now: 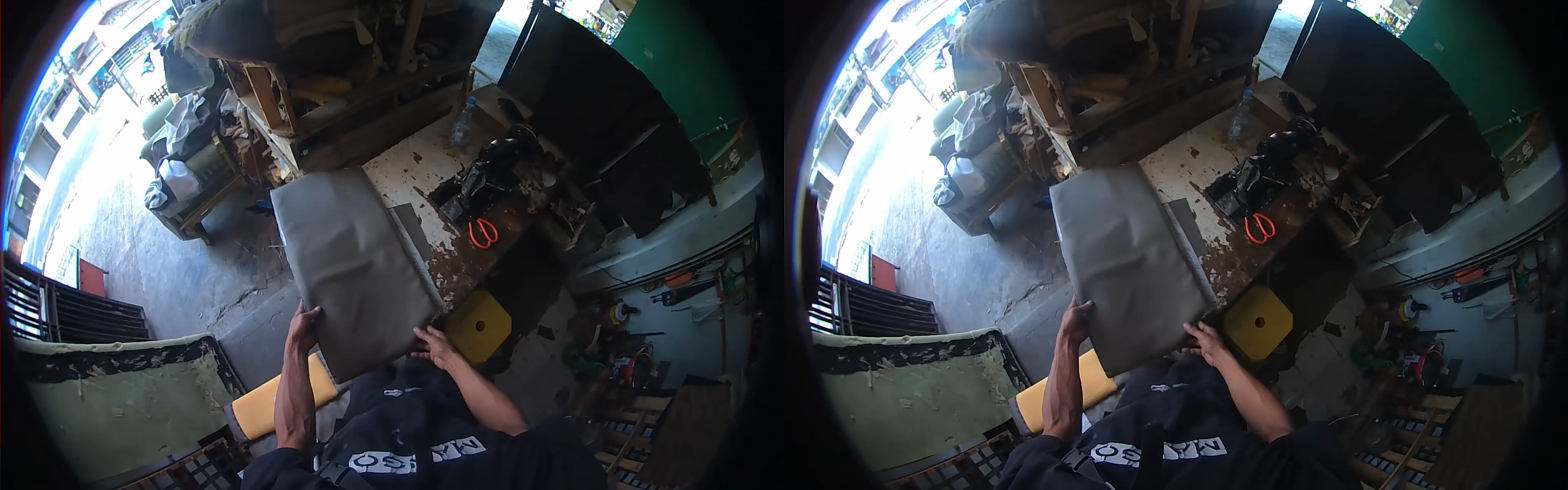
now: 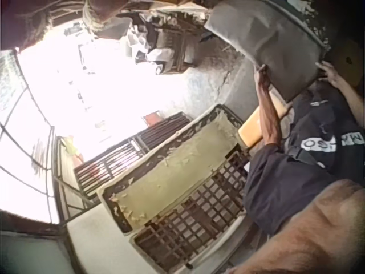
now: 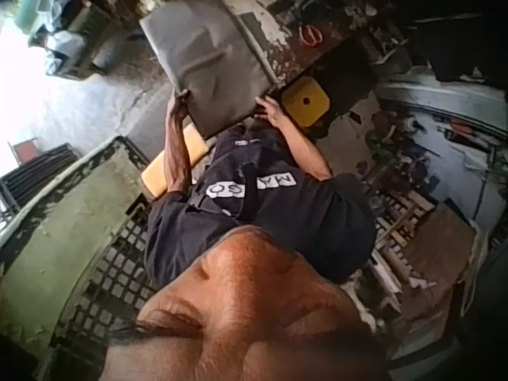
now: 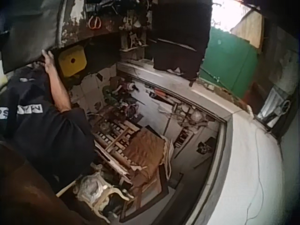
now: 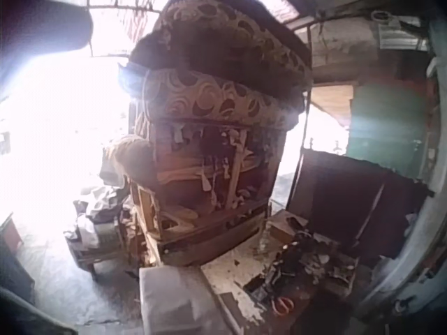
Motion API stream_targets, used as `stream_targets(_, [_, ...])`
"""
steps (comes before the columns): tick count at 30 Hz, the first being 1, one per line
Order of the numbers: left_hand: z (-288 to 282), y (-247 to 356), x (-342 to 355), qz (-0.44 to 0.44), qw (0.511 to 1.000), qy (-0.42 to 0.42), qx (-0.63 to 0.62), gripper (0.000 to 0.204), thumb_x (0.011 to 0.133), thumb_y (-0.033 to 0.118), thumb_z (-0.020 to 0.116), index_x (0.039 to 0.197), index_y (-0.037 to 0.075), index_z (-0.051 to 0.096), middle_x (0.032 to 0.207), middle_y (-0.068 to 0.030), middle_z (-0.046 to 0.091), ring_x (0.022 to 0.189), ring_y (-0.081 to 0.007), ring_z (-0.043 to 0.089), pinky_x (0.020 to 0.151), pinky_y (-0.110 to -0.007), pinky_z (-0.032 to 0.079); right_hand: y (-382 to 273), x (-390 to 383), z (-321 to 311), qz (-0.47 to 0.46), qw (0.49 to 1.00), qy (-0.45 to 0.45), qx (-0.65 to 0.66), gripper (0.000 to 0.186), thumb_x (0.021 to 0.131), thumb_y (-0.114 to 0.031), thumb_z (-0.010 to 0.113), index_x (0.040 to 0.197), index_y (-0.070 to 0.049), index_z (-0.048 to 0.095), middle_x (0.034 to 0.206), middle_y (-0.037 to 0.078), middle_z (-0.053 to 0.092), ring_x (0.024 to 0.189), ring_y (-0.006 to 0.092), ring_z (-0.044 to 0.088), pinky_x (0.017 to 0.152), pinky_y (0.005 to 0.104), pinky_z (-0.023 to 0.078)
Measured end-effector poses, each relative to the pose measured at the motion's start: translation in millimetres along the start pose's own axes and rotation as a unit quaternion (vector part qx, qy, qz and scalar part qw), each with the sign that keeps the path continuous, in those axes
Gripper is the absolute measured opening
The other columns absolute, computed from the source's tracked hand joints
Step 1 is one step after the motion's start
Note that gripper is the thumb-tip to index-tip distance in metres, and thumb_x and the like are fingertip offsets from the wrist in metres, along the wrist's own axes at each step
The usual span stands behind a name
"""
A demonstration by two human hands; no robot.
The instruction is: The person gathers fabric pieces, trims them with scissors, aligns the fabric with a pattern over a cushion, and sews the pieces together using a sewing machine.
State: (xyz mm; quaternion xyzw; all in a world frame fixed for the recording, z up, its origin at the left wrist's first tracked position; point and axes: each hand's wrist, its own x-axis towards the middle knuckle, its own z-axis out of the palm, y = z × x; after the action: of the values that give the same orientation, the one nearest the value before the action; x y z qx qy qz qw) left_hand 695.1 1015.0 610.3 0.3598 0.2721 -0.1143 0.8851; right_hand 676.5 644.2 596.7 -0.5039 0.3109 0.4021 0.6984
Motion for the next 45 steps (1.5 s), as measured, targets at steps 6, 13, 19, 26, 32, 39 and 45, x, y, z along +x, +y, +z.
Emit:
stream_targets(6, [62, 37, -39, 0.193, 0.979, -0.065, -0.032, 0.055, 0.097, -0.002, 0.057, 0.149, 0.009, 0.045, 0.143, -0.0150, 0.056, 0.128, -0.0307, 0.058, 0.111, -0.047, 0.048, -77, -22, 17, -0.243, 0.970, -0.015, 0.004, 0.045, 0.098, -0.022, 0.068, 0.138, -0.007, 0.054, 0.120, 0.004, 0.067, 0.103, 0.0168, 0.067, 0.075, 0.0339, 0.062])
stream_targets(13, [58, 64, -84, 0.360, 0.898, -0.151, -0.202, 0.039, 0.104, 0.008, 0.053, 0.143, 0.007, 0.056, 0.147, -0.0146, 0.056, 0.136, -0.0307, 0.050, 0.121, -0.052, 0.032, -157, 61, 23, -0.300, 0.916, 0.027, -0.265, 0.053, 0.099, -0.034, 0.067, 0.142, -0.006, 0.053, 0.131, 0.010, 0.063, 0.116, 0.0249, 0.064, 0.090, 0.0397, 0.056])
stream_targets(19, [29, 15, -91, 0.329, 0.913, -0.018, -0.241, 0.037, 0.096, 0.001, 0.056, 0.132, -0.001, 0.061, 0.132, -0.0146, 0.067, 0.129, -0.0263, 0.058, 0.117, -0.050, 0.038, -121, 158, 9, -0.351, 0.706, 0.277, -0.549, 0.055, 0.083, -0.028, 0.082, 0.126, -0.005, 0.056, 0.119, 0.023, 0.062, 0.113, 0.0442, 0.061, 0.096, 0.0523, 0.048])
stream_targets(26, [38, -40, -79, 0.314, 0.898, 0.023, -0.307, 0.046, 0.091, -0.006, 0.056, 0.137, -0.005, 0.055, 0.139, -0.0196, 0.061, 0.134, -0.0317, 0.055, 0.123, -0.049, 0.032, -84, 193, -38, -0.465, 0.666, 0.241, -0.531, 0.053, 0.075, -0.015, 0.084, 0.116, -0.006, 0.051, 0.100, 0.020, 0.060, 0.098, 0.0435, 0.059, 0.092, 0.0530, 0.046])
stream_targets(32, [41, -60, -80, 0.319, 0.882, 0.104, -0.332, 0.042, 0.089, -0.008, 0.057, 0.132, -0.008, 0.058, 0.132, -0.0216, 0.065, 0.127, -0.0315, 0.060, 0.121, -0.048, 0.036, -95, 161, -4, -0.451, 0.721, 0.250, -0.463, 0.051, 0.076, -0.016, 0.084, 0.117, -0.002, 0.057, 0.115, 0.022, 0.057, 0.115, 0.0431, 0.053, 0.095, 0.0510, 0.045])
stream_targets(39, [54, -60, -72, 0.316, 0.886, 0.055, -0.334, 0.035, 0.090, -0.007, 0.057, 0.125, -0.009, 0.062, 0.126, -0.0200, 0.068, 0.122, -0.0297, 0.063, 0.117, -0.044, 0.041, -151, 152, -44, -0.449, 0.821, 0.180, -0.303, 0.029, 0.087, -0.025, 0.079, 0.101, -0.002, 0.065, 0.087, 0.016, 0.065, 0.086, 0.0325, 0.065, 0.078, 0.0415, 0.051])
stream_targets(45, [58, -71, -53, 0.297, 0.898, 0.032, -0.323, 0.032, 0.091, -0.007, 0.056, 0.122, -0.008, 0.064, 0.124, -0.0197, 0.069, 0.123, -0.0296, 0.062, 0.119, -0.044, 0.038, -226, 101, -133, -0.472, 0.715, 0.425, -0.293, 0.025, 0.098, -0.025, 0.065, 0.113, -0.005, 0.064, 0.107, 0.018, 0.068, 0.099, 0.0343, 0.066, 0.085, 0.0449, 0.050])
